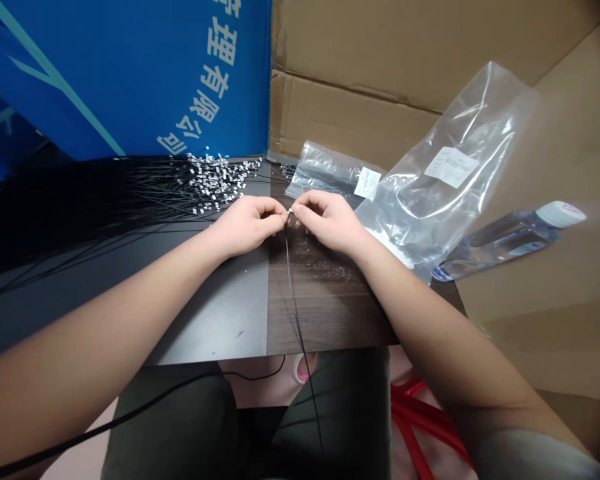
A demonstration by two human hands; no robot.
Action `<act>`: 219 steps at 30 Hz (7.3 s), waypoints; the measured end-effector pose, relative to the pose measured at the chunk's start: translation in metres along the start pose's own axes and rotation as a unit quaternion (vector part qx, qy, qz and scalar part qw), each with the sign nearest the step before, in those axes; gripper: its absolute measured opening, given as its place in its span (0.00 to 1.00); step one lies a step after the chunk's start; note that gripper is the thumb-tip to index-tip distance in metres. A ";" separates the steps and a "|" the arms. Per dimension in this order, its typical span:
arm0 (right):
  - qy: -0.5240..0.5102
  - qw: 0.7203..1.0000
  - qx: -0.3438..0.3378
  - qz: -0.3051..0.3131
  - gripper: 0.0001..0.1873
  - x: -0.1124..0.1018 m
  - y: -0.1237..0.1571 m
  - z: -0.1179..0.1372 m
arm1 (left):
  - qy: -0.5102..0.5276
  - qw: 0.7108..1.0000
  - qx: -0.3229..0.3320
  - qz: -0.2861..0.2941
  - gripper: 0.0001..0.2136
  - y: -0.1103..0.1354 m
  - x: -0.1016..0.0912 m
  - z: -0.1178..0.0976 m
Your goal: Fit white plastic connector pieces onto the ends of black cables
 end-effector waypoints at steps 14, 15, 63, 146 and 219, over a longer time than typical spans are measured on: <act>-0.013 0.999 0.034 -0.009 0.09 0.002 -0.002 -0.003 | -0.095 0.995 0.021 -0.035 0.10 0.001 0.000 -0.006; -0.013 0.999 0.037 -0.011 0.09 0.002 -0.002 -0.003 | -0.098 0.994 0.023 -0.038 0.10 0.001 0.000 -0.006; -0.069 0.997 0.030 0.004 0.08 0.006 -0.005 -0.007 | -0.036 0.996 -0.002 -0.083 0.11 0.003 0.002 -0.005; -0.125 0.991 0.038 -0.017 0.11 0.013 -0.008 -0.020 | -0.085 0.986 0.024 -0.138 0.08 0.005 0.003 -0.010; -0.160 0.985 0.059 -0.027 0.08 0.013 -0.008 -0.013 | 0.008 0.993 0.000 -0.115 0.11 0.002 0.009 -0.003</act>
Point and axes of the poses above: each hand's wrist, its own y-axis away from the middle knuckle, its own x-axis out of the palm, z = x × y, the point moved 4 cm from there along -y, towards the middle knuckle, and after that the axes turned 3 degrees about z, right-handed, at the moved point
